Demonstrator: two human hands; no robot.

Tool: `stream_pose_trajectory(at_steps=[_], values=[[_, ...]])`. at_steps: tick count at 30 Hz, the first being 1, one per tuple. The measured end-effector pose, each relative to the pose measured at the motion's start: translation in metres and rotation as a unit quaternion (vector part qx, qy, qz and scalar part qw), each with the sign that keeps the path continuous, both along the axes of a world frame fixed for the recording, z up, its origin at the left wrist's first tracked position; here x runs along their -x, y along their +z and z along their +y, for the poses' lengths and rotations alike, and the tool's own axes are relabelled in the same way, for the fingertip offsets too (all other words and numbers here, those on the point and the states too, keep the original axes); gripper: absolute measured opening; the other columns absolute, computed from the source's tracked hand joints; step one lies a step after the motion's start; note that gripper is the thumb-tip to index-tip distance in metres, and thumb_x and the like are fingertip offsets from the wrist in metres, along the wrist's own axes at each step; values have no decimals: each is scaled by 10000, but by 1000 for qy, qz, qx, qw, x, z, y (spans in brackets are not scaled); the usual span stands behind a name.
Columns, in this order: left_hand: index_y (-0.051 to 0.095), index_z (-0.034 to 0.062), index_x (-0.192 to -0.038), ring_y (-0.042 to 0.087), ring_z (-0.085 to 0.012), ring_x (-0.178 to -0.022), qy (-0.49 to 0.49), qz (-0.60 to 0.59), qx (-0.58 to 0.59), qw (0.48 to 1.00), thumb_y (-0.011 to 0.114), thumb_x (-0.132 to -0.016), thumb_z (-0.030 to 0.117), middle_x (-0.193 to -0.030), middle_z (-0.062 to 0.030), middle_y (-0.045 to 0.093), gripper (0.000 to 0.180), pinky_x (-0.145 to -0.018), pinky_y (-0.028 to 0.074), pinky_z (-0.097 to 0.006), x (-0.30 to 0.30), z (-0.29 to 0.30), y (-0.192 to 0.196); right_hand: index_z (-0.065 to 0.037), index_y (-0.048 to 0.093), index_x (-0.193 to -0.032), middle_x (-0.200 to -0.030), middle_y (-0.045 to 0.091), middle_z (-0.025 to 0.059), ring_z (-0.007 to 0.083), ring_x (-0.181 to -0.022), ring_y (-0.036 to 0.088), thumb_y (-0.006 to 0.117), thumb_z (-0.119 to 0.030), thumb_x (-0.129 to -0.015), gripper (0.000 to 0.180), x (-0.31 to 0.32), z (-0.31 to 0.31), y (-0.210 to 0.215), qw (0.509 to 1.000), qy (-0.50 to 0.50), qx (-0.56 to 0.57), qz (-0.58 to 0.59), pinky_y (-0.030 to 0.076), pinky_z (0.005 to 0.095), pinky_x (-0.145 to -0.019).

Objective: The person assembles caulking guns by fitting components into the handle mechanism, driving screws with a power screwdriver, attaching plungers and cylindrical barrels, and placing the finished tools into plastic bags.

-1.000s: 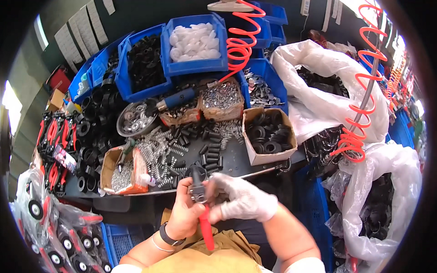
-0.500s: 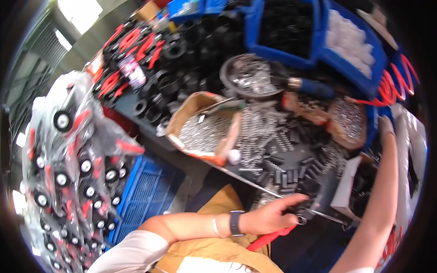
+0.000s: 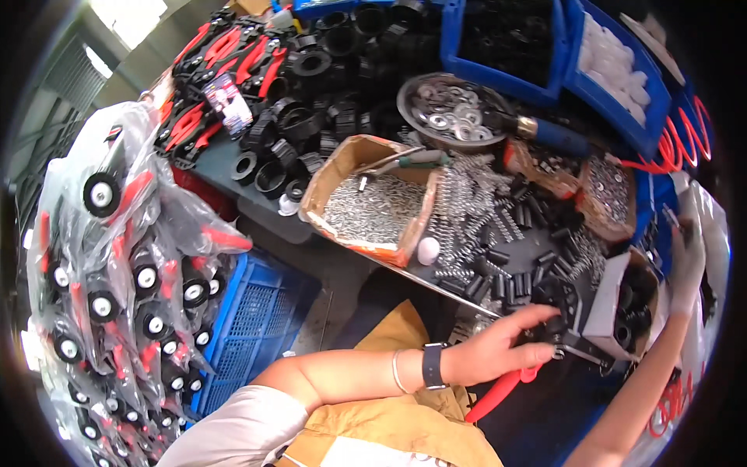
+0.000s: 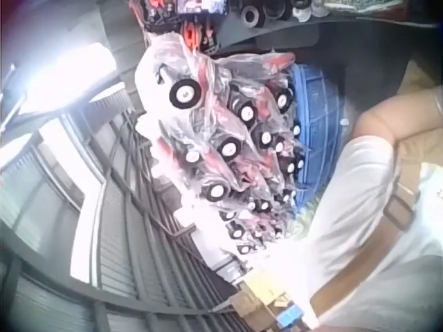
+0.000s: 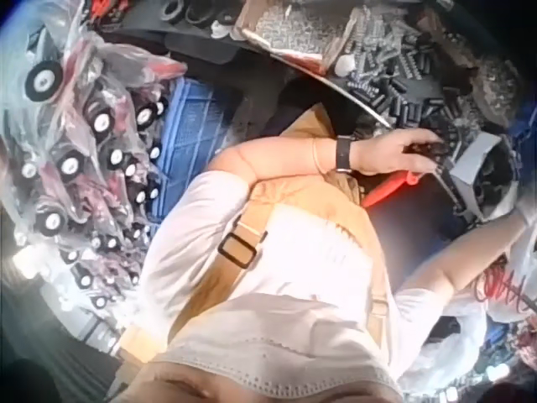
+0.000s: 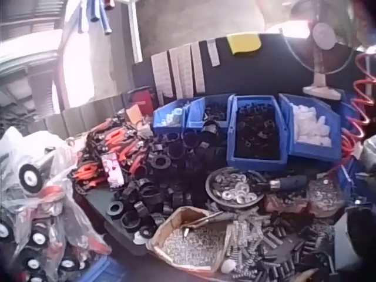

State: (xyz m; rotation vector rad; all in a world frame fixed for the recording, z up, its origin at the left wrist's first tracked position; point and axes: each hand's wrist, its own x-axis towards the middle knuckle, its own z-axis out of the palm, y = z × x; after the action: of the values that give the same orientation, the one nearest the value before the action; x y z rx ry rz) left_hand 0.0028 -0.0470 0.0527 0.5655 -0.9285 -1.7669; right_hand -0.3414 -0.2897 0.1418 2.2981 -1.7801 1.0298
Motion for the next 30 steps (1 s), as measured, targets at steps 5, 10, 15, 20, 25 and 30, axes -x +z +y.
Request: stream_pose_trajectory(at_steps=[5,10,15,20,25,30], values=[[447,91,-1405,534,-110,-783,8,201,-201,959,563,-1033,227,-1058,-23,568,413,-689,489,-279,-10,21,13,-88,668,-1036,-867,638,62,153,-770,603,734,-107,-852,196,-124,256,-7,976,116,91,-160,504,300,-693],[438,92,-1406,606,-170,-980,86,149,-156,973,480,-1064,240,-1200,-71,580,375,-829,522,-336,-17,50,29,-62,728,-1000,-997,667,84,236,-660,643,766,-17,-661,344,-200,307,-3,961,210,169,60,537,325,-568],[428,81,-1399,580,-176,-1138,118,55,-63,989,482,-1060,174,-1279,-73,577,356,-972,492,-340,-5,71,36,-49,717,-1036,-1129,666,93,208,-796,639,675,-71,-761,279,-197,333,11,955,188,185,135,535,267,-651],[438,22,-1359,561,-135,-1031,182,-39,23,982,531,-1035,152,-1188,-51,567,361,-936,459,-284,6,80,19,-44,701,-1085,-1147,659,101,227,-804,649,668,-92,-789,301,-201,342,12,962,150,187,128,539,278,-645],[388,24,-1409,543,-156,-1099,159,-275,157,935,665,-915,80,-1310,-79,491,569,-934,475,-296,-13,71,0,-22,631,-1201,-1220,614,176,330,-968,675,656,-51,-789,413,-182,337,35,973,223,-39,36,587,360,-782],[249,67,-1520,514,-163,-1220,-217,11,-60,974,671,-864,-18,-1336,-82,489,784,-1002,462,-350,-21,61,31,-156,661,-1070,-1245,579,69,374,-1167,536,810,-229,-669,434,-164,301,61,945,302,-63,111,491,464,-952]])
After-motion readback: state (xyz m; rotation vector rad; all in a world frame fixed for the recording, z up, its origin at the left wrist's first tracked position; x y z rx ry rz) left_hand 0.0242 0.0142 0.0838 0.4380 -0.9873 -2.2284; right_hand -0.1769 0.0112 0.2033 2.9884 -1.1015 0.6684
